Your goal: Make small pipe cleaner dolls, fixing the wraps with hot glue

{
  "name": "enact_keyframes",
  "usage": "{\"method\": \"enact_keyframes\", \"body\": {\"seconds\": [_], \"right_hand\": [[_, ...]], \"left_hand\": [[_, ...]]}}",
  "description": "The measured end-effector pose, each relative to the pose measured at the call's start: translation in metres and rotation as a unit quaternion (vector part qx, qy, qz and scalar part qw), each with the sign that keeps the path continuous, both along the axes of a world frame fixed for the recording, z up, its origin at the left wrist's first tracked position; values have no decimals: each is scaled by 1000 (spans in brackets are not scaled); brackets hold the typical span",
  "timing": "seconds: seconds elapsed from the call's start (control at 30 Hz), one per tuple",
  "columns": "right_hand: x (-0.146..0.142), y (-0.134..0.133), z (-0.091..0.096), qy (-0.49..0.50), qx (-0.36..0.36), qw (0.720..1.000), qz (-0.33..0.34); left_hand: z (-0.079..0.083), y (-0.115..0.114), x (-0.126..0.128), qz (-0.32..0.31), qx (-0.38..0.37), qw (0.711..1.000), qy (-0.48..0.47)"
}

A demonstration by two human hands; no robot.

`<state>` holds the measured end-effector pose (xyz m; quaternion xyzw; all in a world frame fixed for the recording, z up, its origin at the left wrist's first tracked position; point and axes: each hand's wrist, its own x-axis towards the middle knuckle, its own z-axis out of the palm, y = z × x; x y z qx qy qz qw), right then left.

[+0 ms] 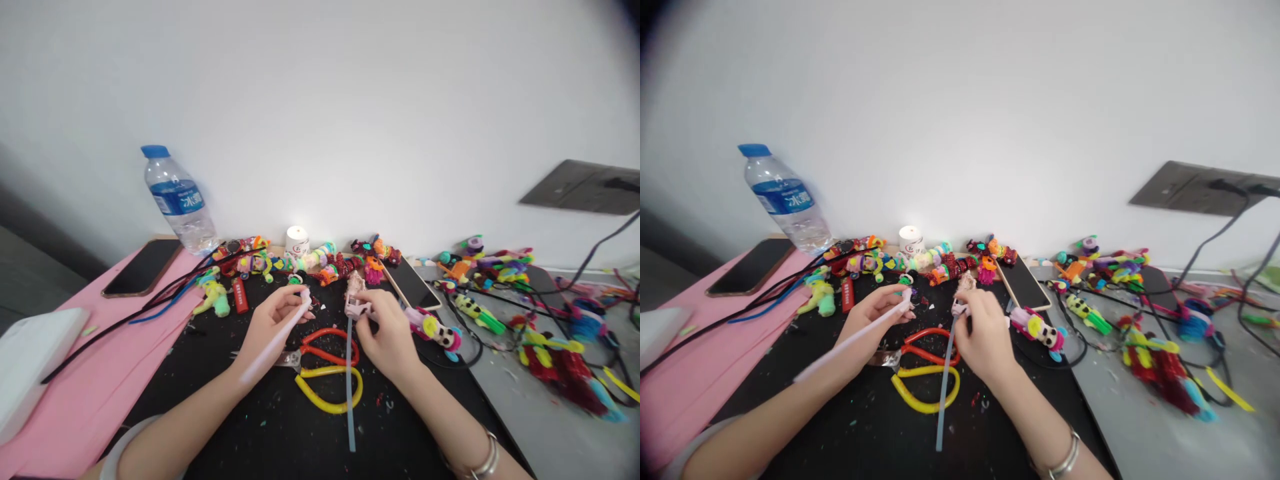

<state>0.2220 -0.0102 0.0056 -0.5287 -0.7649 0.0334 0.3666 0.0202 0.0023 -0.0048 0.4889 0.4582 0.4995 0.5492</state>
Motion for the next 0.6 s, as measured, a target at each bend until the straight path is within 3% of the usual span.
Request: {"method": "enact_keyframes", "body": {"seconds": [0.07, 0.17, 0.33, 0.5, 0.6], "right_hand": [[11, 3, -3, -44, 2, 997, -68], [19, 5, -10, -125, -57, 980, -142], [19, 7, -16, -178, -123, 963, -161], [20, 7, -14, -16, -123, 987, -101], [17, 3, -12, 111, -156, 981, -30]], "left_hand": [[2, 3, -3, 2, -32, 999, -36], [3, 5, -5, -9, -64, 994, -93], [1, 5, -7, -25, -87, 988, -129], [0, 5, -6, -35, -104, 987, -117], [-1, 6, -6, -36, -117, 986, -113]]}}
